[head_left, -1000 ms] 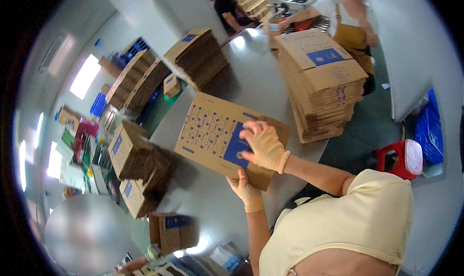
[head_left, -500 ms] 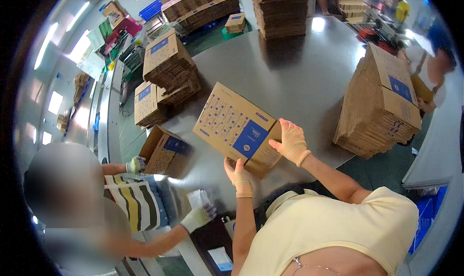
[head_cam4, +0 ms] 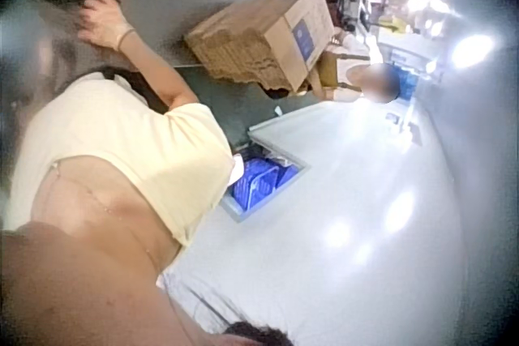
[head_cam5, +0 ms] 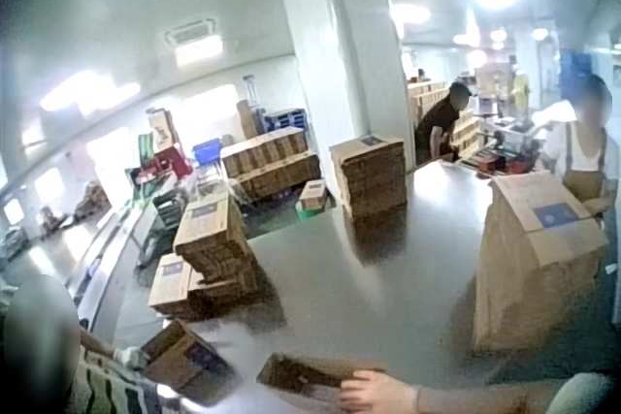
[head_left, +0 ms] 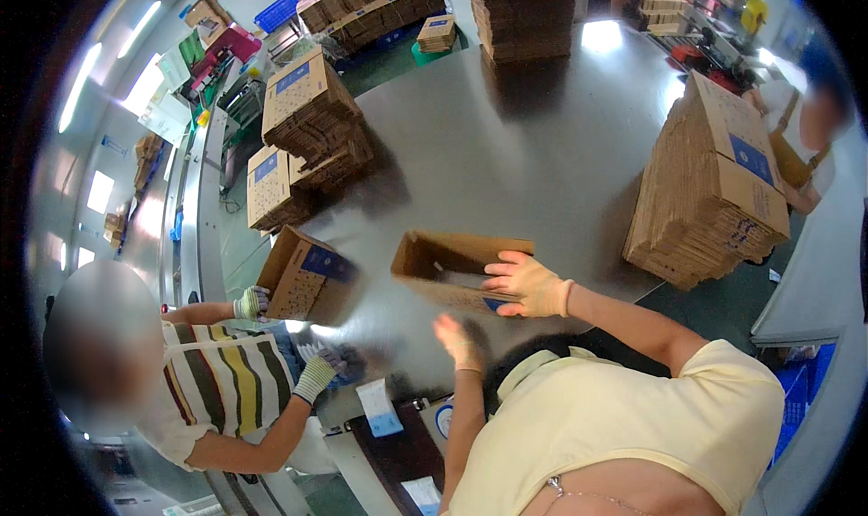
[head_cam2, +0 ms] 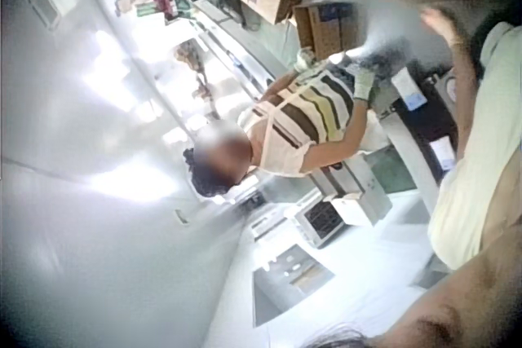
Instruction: The person repeatedly picks small blue-and-white packets from a tray and places them into small cardboard boxes on a metal table. They then close the boxes and move them aside.
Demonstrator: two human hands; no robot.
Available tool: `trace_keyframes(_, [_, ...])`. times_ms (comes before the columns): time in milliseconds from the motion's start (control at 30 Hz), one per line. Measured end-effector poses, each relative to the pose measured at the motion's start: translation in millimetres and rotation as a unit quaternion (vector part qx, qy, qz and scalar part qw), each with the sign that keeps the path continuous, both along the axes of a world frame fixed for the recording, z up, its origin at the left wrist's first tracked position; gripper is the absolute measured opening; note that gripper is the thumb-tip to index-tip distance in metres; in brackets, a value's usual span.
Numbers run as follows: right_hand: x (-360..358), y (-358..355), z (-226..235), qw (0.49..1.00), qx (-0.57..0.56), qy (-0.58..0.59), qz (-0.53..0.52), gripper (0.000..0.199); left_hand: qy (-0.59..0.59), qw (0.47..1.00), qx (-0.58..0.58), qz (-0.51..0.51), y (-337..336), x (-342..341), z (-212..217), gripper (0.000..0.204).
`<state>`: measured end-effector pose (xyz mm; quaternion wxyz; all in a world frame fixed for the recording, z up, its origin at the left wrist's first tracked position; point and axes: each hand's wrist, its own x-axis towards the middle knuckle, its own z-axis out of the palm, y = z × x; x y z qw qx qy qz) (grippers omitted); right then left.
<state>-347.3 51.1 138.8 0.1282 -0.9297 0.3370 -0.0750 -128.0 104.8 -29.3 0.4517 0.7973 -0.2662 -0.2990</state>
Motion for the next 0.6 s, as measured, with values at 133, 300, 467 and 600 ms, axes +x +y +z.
trace_keyframes(133, [-29.1, 6.6, -38.9, 0.996, -0.027, 0.020, 0.082, 0.044, -0.229, 0.950, -0.209, 0.043, -20.5, 26.4, 68.6, 0.036])
trace_keyframes(300, [-25.6, -1.1, -21.4, 0.987, 0.051, -0.038, 0.145, 0.036, -0.533, 0.784, -0.086, -0.307, -22.1, 13.3, 133.2, 0.031])
trace_keyframes(467, [-17.8, -4.0, -40.7, 0.957, 0.130, -0.253, -0.059, 0.035, -0.584, 0.732, -0.032, -0.350, -56.5, -7.8, 138.3, 0.026])
trace_keyframes(600, [-19.8, -6.9, -44.7, 0.973, 0.060, -0.217, -0.061, 0.044, -0.553, 0.650, -0.214, -0.475, -34.7, -4.0, 128.7, 0.037])
